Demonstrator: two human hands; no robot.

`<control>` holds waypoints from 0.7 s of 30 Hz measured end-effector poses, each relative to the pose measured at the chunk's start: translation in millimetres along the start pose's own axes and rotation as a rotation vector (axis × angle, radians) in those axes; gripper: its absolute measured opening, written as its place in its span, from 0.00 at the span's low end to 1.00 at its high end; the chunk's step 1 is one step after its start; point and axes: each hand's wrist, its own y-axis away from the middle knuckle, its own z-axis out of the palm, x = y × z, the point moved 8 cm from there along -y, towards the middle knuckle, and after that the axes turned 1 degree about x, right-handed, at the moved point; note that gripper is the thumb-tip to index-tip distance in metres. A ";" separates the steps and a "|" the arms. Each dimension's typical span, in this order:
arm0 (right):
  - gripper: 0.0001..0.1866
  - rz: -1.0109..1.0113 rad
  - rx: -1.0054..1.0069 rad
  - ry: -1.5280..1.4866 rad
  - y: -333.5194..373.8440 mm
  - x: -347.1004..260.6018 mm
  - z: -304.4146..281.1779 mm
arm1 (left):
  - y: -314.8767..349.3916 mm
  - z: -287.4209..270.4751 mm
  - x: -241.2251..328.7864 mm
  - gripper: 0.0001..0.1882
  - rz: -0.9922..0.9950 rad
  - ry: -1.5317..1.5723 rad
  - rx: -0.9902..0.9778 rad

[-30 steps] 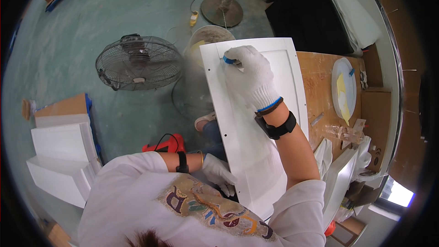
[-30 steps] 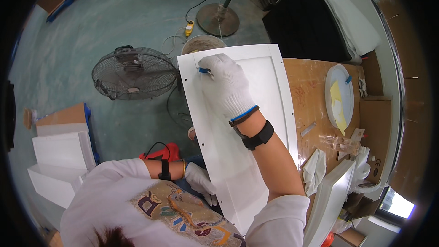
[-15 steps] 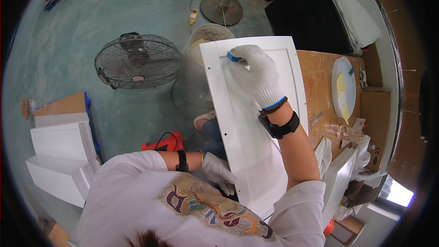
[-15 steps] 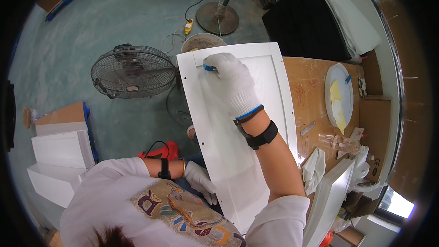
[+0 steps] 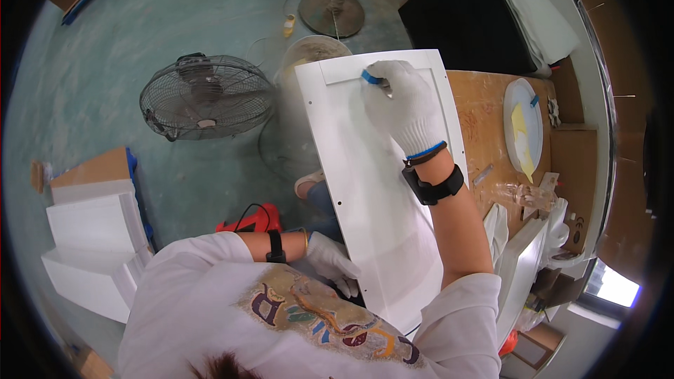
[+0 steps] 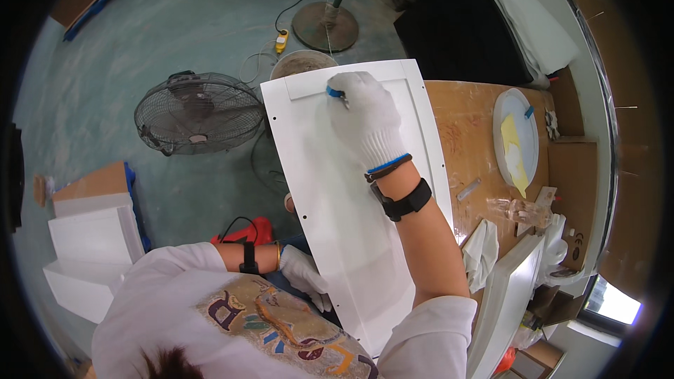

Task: The recorder is cleaning or applying a liquid treatment to a white cabinet door using a blue sponge and a white cloth.

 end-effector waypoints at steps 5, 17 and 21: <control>0.07 -0.032 -0.090 0.036 2.9 -10.1 13.1 | 0.1 0.0 1.5 0.23 0.031 -0.026 0.003; 0.08 0.112 0.047 0.134 -2.2 40.2 -31.1 | 0.3 -5.1 -1.4 0.25 0.018 -0.006 0.004; 0.07 -0.027 -0.038 0.047 -2.5 9.3 -5.9 | 1.0 -12.3 -4.5 0.25 0.005 0.004 0.004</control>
